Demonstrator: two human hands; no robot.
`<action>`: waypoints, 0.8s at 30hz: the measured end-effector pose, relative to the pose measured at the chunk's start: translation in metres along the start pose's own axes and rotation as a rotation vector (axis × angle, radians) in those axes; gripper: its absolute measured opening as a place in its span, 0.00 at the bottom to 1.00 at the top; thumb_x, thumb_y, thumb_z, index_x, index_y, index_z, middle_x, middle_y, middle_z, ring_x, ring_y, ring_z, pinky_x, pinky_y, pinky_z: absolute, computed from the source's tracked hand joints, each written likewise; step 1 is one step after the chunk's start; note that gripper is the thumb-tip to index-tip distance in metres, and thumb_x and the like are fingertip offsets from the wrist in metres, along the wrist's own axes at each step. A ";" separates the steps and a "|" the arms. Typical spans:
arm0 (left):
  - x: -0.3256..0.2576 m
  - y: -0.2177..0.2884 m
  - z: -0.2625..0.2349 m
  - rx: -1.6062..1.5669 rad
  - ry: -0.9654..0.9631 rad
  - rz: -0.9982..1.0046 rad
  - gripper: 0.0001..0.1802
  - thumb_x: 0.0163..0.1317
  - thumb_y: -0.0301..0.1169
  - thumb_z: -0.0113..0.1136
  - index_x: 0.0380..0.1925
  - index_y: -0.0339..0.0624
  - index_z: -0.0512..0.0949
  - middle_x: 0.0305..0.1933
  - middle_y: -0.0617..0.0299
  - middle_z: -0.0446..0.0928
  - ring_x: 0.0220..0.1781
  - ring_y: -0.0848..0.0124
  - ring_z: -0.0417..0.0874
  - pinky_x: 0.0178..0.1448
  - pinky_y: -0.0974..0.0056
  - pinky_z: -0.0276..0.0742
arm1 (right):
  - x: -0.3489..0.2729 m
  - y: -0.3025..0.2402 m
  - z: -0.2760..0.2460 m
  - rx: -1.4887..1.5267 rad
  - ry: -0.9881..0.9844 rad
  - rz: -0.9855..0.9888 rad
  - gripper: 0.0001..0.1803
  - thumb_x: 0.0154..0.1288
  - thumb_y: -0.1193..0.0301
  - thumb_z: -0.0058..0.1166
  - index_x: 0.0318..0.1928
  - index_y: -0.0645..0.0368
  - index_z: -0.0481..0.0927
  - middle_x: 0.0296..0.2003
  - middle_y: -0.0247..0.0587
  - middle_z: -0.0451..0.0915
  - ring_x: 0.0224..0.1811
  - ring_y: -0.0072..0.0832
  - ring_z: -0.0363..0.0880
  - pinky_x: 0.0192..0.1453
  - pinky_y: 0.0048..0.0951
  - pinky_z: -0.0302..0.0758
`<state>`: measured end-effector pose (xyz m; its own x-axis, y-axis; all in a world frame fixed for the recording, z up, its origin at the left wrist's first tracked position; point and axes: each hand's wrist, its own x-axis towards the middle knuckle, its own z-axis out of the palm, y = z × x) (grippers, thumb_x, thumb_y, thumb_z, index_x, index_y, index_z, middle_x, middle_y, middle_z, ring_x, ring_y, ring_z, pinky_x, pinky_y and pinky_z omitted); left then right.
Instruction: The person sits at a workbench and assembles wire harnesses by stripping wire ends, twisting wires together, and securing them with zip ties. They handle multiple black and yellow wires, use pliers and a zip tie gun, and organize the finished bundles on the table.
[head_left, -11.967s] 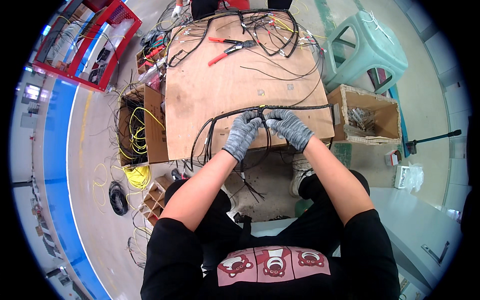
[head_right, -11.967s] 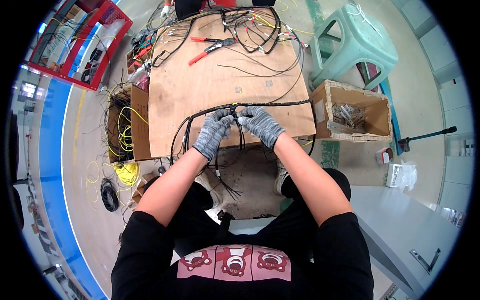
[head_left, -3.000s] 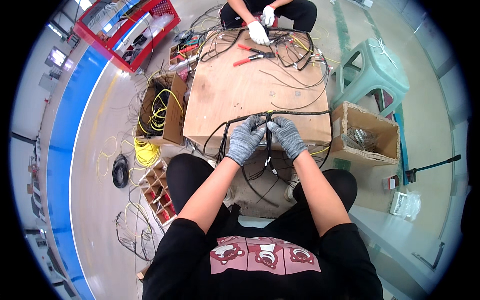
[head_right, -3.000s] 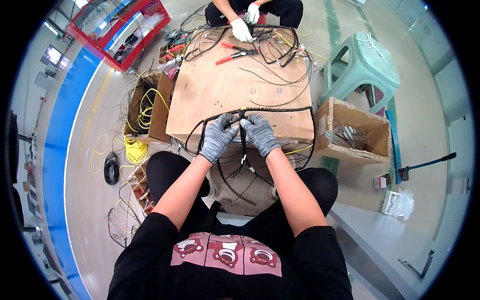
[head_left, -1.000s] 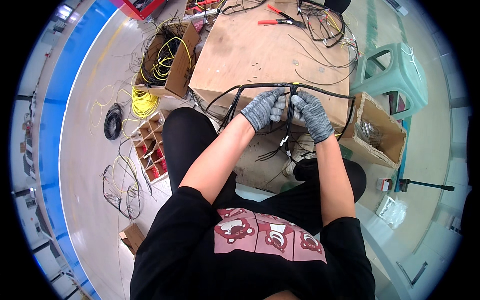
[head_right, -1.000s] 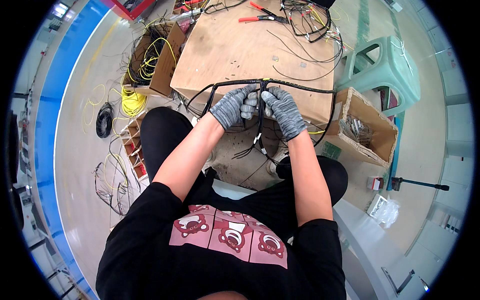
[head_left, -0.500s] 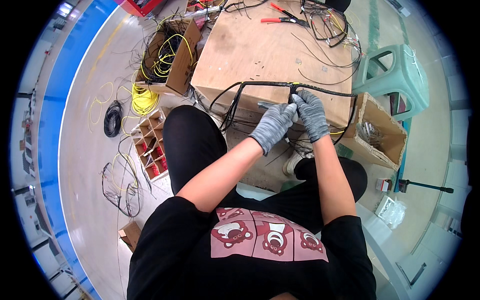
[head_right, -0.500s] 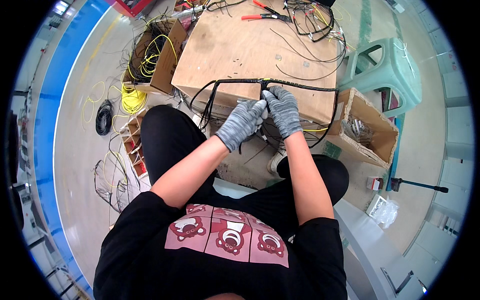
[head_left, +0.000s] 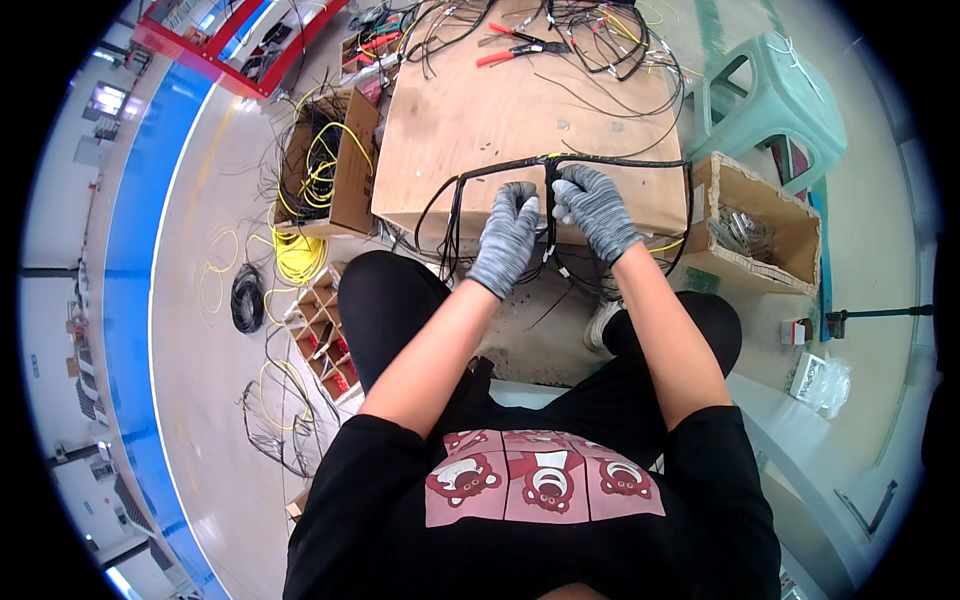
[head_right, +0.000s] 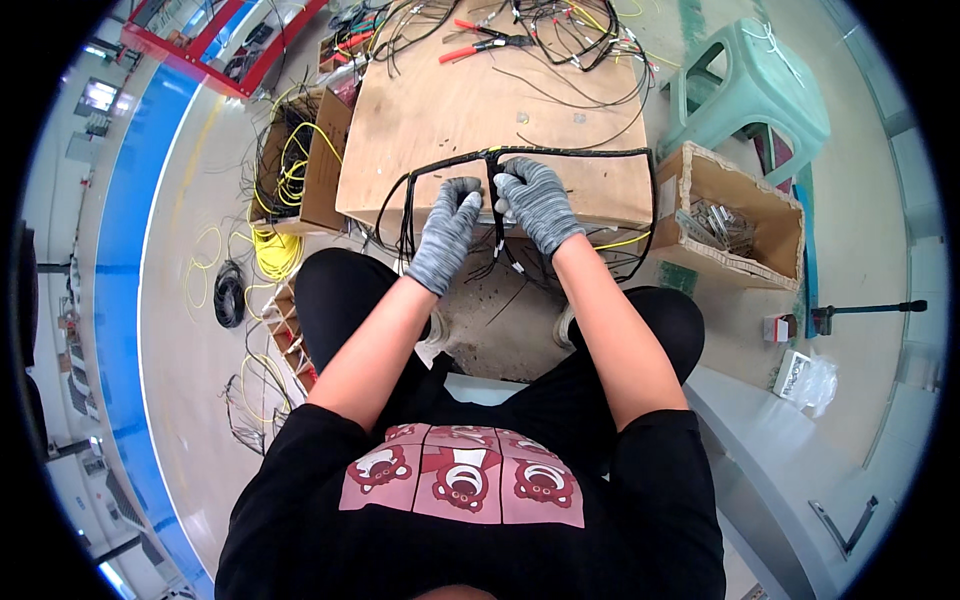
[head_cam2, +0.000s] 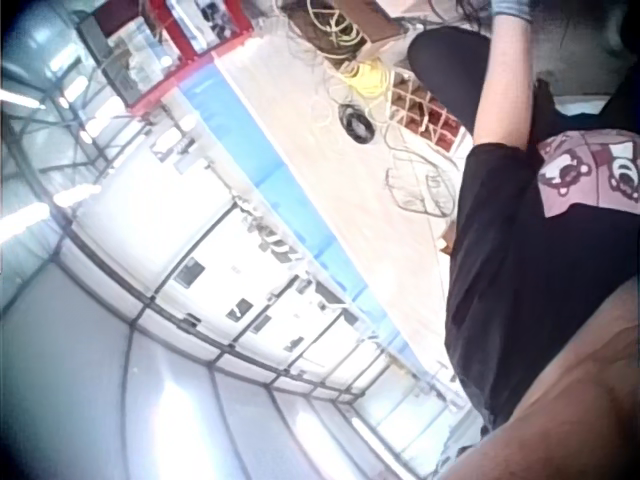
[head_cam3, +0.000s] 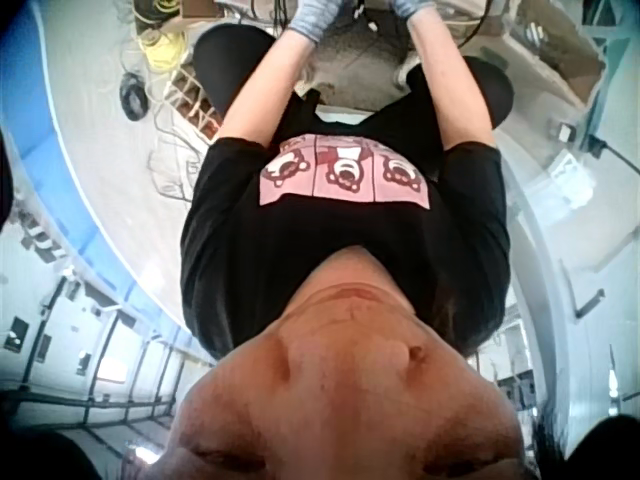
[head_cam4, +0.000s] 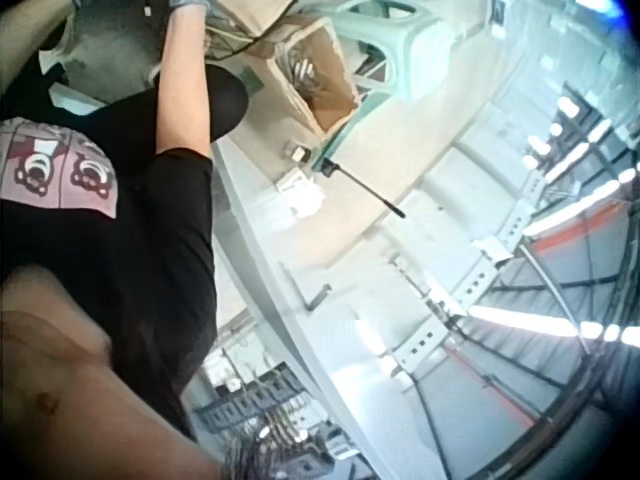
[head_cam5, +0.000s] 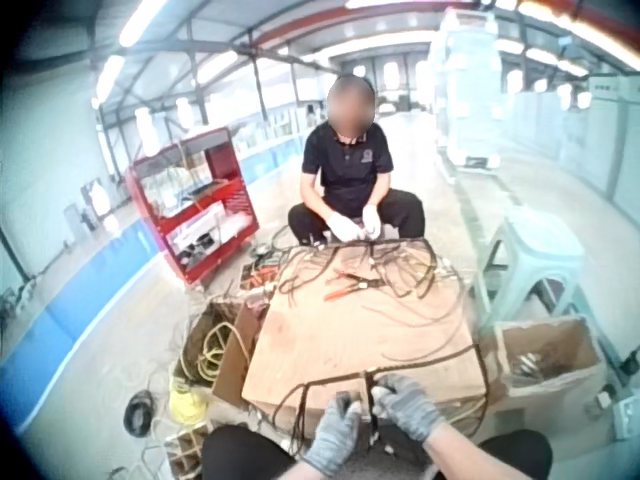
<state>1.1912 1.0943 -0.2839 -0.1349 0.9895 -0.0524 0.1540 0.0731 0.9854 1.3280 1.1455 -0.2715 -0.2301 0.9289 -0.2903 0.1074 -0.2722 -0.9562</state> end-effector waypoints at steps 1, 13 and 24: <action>0.008 -0.003 0.000 -0.381 -0.101 -0.182 0.15 0.67 0.30 0.45 0.53 0.43 0.67 0.37 0.64 0.74 0.34 0.69 0.74 0.40 0.65 0.73 | 0.001 -0.001 -0.001 -0.024 -0.009 -0.040 0.08 0.61 0.73 0.52 0.38 0.65 0.78 0.24 0.36 0.77 0.22 0.19 0.74 0.25 0.24 0.72; 0.063 0.020 0.000 0.466 -0.056 0.533 0.25 0.64 0.30 0.48 0.60 0.37 0.59 0.42 0.45 0.76 0.36 0.55 0.80 0.38 0.55 0.77 | 0.023 -0.036 -0.014 0.085 -0.037 -0.045 0.07 0.61 0.73 0.52 0.37 0.62 0.80 0.22 0.30 0.76 0.19 0.16 0.71 0.22 0.19 0.68; 0.113 0.011 0.016 0.978 -0.160 0.199 0.21 0.64 0.31 0.44 0.57 0.35 0.62 0.24 0.50 0.78 0.24 0.59 0.81 0.28 0.56 0.77 | 0.074 -0.011 -0.004 0.069 0.150 -0.056 0.08 0.60 0.72 0.52 0.37 0.64 0.81 0.23 0.33 0.78 0.22 0.16 0.72 0.28 0.19 0.71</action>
<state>1.1929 1.2092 -0.2814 0.1027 0.9947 0.0070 0.9038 -0.0962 0.4169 1.3140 1.2186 -0.2827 -0.0861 0.9688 -0.2326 0.0306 -0.2308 -0.9725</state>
